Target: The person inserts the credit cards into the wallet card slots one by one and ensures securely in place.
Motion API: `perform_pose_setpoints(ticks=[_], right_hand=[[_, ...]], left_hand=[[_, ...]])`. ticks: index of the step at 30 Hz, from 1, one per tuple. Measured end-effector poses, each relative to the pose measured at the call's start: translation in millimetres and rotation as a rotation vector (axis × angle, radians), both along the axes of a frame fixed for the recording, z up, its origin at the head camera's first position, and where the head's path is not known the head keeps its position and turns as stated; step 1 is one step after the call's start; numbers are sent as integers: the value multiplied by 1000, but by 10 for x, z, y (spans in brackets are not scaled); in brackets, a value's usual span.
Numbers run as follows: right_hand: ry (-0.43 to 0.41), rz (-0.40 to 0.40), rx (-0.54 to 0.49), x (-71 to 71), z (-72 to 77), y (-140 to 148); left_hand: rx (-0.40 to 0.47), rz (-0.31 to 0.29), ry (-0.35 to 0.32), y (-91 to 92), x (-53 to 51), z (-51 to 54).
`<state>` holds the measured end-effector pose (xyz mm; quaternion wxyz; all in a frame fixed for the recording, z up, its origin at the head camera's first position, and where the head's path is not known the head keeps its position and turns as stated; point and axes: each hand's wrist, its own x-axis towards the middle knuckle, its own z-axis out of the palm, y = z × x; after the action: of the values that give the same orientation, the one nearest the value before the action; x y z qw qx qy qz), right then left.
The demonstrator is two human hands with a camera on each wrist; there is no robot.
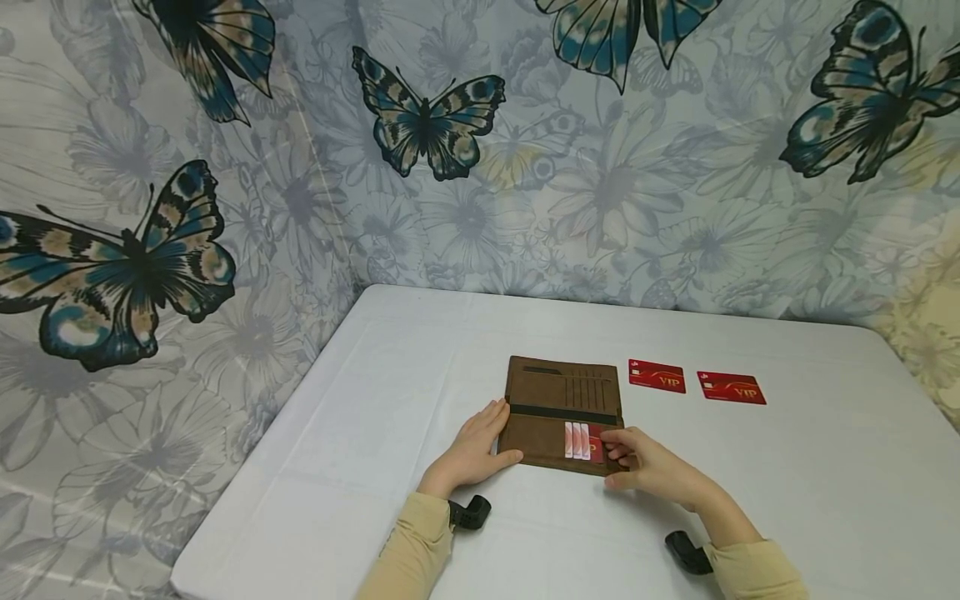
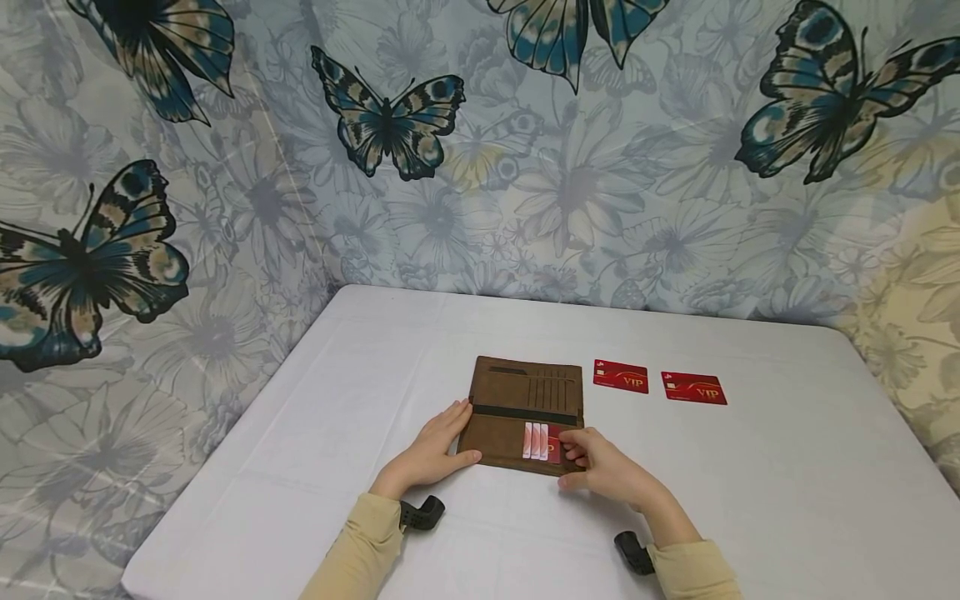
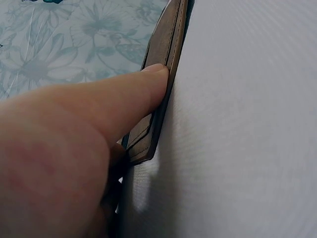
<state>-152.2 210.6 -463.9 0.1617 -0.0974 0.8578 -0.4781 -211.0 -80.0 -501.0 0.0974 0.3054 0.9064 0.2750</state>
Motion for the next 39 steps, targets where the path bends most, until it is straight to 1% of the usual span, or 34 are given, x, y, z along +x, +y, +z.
perform_pose_setpoints(ticks=[15,25,33,39], right_hand=[[38,14,32,-13,0,-69],[33,17,55,-11,12,-81],[45,46,83,-14,15,-85],[43,56,81,-6,36,-85]], left_hand=[[6,16,-10,-7,1,-18],[6,11,-8,-5,2,-20],[-1,16,-7,-11,-3,-23],[7,18,-10,-4,4,-14]])
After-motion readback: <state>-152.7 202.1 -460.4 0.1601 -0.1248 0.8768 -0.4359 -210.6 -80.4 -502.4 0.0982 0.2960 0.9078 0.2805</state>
